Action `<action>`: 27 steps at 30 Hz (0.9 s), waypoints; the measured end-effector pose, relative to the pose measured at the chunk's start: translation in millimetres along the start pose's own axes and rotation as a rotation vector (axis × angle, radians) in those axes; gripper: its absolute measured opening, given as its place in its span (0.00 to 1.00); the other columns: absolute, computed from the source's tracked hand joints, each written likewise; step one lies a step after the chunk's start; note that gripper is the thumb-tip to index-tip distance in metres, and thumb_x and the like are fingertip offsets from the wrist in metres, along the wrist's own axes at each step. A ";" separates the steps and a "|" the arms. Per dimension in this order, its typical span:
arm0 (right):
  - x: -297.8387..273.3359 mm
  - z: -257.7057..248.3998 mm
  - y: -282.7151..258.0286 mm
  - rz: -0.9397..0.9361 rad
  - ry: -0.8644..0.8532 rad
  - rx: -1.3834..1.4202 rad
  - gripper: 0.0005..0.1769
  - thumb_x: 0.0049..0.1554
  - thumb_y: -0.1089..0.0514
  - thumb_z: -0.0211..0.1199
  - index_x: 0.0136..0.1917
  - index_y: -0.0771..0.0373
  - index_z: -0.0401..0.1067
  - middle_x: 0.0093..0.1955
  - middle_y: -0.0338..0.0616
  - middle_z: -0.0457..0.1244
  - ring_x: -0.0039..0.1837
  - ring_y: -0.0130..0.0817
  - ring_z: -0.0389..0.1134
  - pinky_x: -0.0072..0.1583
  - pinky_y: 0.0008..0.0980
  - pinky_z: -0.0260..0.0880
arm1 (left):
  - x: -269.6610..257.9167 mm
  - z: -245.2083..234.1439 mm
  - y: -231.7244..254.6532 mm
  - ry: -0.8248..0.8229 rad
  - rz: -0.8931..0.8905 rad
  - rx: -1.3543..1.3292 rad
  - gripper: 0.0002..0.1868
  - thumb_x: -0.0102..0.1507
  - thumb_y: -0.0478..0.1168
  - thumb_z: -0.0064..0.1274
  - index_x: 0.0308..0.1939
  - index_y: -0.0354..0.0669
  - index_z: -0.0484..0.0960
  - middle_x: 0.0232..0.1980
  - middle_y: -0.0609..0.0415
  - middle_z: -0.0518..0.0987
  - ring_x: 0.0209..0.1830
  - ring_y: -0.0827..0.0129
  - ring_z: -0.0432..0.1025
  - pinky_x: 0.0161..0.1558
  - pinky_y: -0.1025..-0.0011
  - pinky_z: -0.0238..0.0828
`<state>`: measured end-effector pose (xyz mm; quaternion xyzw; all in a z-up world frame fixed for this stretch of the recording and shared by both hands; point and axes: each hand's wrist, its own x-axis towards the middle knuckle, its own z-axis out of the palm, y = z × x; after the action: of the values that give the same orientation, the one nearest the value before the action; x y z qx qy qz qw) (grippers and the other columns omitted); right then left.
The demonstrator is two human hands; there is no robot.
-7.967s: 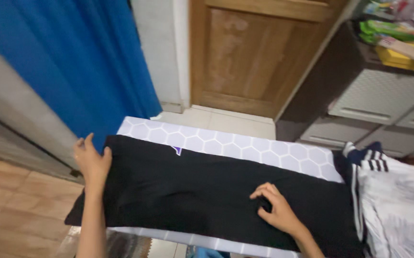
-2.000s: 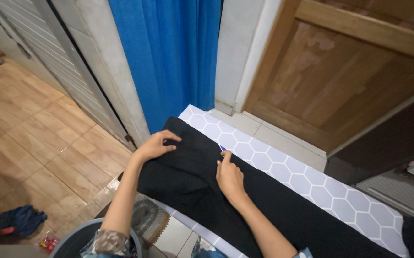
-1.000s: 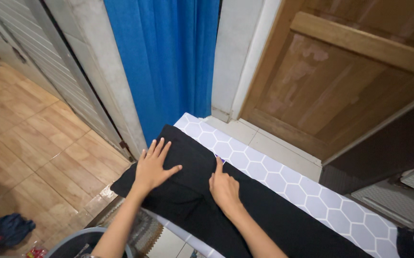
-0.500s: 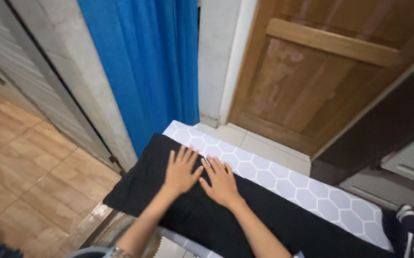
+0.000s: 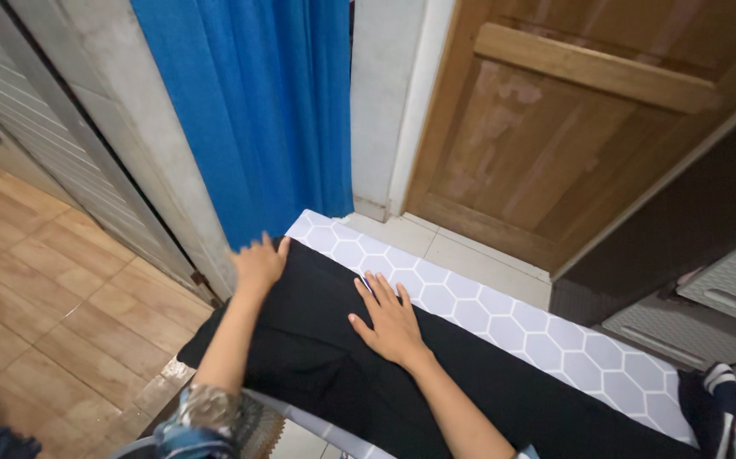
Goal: The person folds a black t-shirt and a navy blue t-shirt on a hexagonal-patterned ironing board. They smooth the fabric, fold the sleeves and sides, and stack the finished shirts on the board.
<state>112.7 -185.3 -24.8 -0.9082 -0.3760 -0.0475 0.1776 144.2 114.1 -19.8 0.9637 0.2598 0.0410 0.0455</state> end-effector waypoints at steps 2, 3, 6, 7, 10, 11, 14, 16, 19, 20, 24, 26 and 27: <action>1.7 1.3 2.9 -0.006 0.007 -0.005 0.40 0.62 0.38 0.52 0.80 0.57 0.51 0.84 0.50 0.44 0.84 0.46 0.41 0.78 0.55 0.34 | -22.8 2.0 20.1 0.488 0.183 0.452 0.42 0.59 0.51 0.53 0.74 0.35 0.65 0.66 0.42 0.75 0.70 0.54 0.67 0.75 0.46 0.54; 2.7 2.6 4.6 -0.012 0.013 -0.007 0.40 0.62 0.38 0.52 0.81 0.57 0.51 0.84 0.49 0.44 0.84 0.46 0.41 0.78 0.56 0.34 | -38.5 5.3 35.1 0.348 0.249 0.232 0.32 0.67 0.49 0.49 0.71 0.34 0.68 0.65 0.41 0.75 0.70 0.50 0.67 0.76 0.43 0.52; -0.1 8.2 6.5 -0.029 0.011 -0.073 0.42 0.59 0.42 0.54 0.82 0.56 0.51 0.85 0.48 0.44 0.85 0.44 0.41 0.78 0.55 0.35 | -114.9 26.2 78.9 0.355 0.586 -0.198 0.35 0.65 0.53 0.49 0.68 0.28 0.67 0.70 0.36 0.68 0.74 0.44 0.59 0.72 0.39 0.44; 0.9 8.4 6.7 -0.036 0.012 -0.106 0.44 0.57 0.44 0.55 0.83 0.56 0.51 0.85 0.47 0.44 0.85 0.43 0.41 0.79 0.54 0.35 | -144.7 30.8 82.7 0.371 0.600 -0.273 0.35 0.67 0.53 0.47 0.71 0.29 0.66 0.73 0.37 0.66 0.77 0.44 0.56 0.73 0.40 0.44; 2.7 4.5 7.8 -0.013 -0.027 -0.002 0.49 0.57 0.33 0.58 0.82 0.58 0.49 0.85 0.51 0.42 0.85 0.46 0.38 0.78 0.57 0.33 | -173.7 24.3 65.7 0.332 0.556 -0.277 0.36 0.65 0.59 0.47 0.72 0.43 0.68 0.77 0.42 0.63 0.78 0.46 0.51 0.71 0.35 0.40; 2.7 2.8 8.0 -0.001 -0.045 -0.002 0.52 0.54 0.31 0.59 0.82 0.57 0.48 0.84 0.52 0.42 0.85 0.46 0.37 0.78 0.57 0.33 | -179.3 20.5 53.0 0.304 0.526 -0.243 0.37 0.63 0.62 0.48 0.71 0.50 0.69 0.76 0.44 0.62 0.78 0.47 0.50 0.69 0.32 0.38; 2.8 0.4 4.5 0.016 -0.084 0.005 0.59 0.49 0.25 0.63 0.81 0.55 0.48 0.84 0.56 0.40 0.85 0.46 0.35 0.78 0.58 0.31 | -186.8 9.9 15.8 0.429 0.431 -0.277 0.40 0.59 0.70 0.49 0.70 0.58 0.69 0.76 0.44 0.61 0.79 0.46 0.50 0.69 0.30 0.37; 2.4 1.3 3.4 0.016 -0.090 0.017 0.62 0.47 0.22 0.64 0.82 0.55 0.48 0.84 0.58 0.39 0.85 0.48 0.35 0.77 0.59 0.29 | -183.7 6.2 -9.2 0.427 0.300 -0.222 0.40 0.58 0.69 0.49 0.70 0.61 0.69 0.77 0.45 0.61 0.79 0.46 0.50 0.69 0.30 0.37; 3.7 3.0 9.8 0.015 -0.113 0.001 0.62 0.47 0.20 0.63 0.81 0.55 0.48 0.84 0.59 0.38 0.85 0.49 0.34 0.77 0.59 0.29 | -171.5 6.2 -40.4 0.329 0.135 -0.225 0.38 0.59 0.68 0.50 0.72 0.64 0.68 0.78 0.45 0.59 0.78 0.43 0.49 0.67 0.30 0.37; 5.3 4.1 13.3 0.003 -0.098 0.080 0.61 0.48 0.22 0.63 0.81 0.55 0.49 0.84 0.59 0.39 0.85 0.49 0.35 0.78 0.58 0.29 | -169.2 7.4 -49.0 0.280 0.085 -0.238 0.38 0.60 0.67 0.50 0.72 0.65 0.68 0.78 0.45 0.59 0.77 0.42 0.49 0.66 0.30 0.37; 8.9 -6.1 42.8 0.127 -0.068 0.905 0.53 0.55 0.26 0.54 0.83 0.54 0.45 0.84 0.58 0.45 0.85 0.48 0.40 0.80 0.51 0.34 | -167.2 8.3 -59.7 0.317 0.014 -0.069 0.33 0.67 0.54 0.46 0.77 0.58 0.67 0.80 0.47 0.62 0.80 0.48 0.53 0.72 0.30 0.39; -4.2 -12.2 52.2 0.183 -0.041 1.151 0.48 0.60 0.29 0.48 0.83 0.56 0.43 0.84 0.58 0.47 0.85 0.48 0.43 0.80 0.47 0.38 | -172.5 4.5 -45.0 0.361 0.017 0.185 0.35 0.64 0.49 0.48 0.76 0.49 0.66 0.80 0.47 0.63 0.81 0.50 0.54 0.72 0.32 0.39; -14.2 -15.7 55.3 0.170 -0.028 1.065 0.46 0.62 0.32 0.48 0.83 0.58 0.44 0.84 0.57 0.47 0.85 0.48 0.43 0.80 0.46 0.39 | -180.0 4.0 -30.6 0.409 0.096 0.062 0.35 0.64 0.48 0.48 0.76 0.46 0.67 0.79 0.44 0.63 0.81 0.50 0.53 0.72 0.32 0.39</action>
<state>142.0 -236.5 -29.2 -0.7204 -0.2755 0.1765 0.6115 -25.6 49.4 -37.0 0.9475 0.2187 0.2299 -0.0401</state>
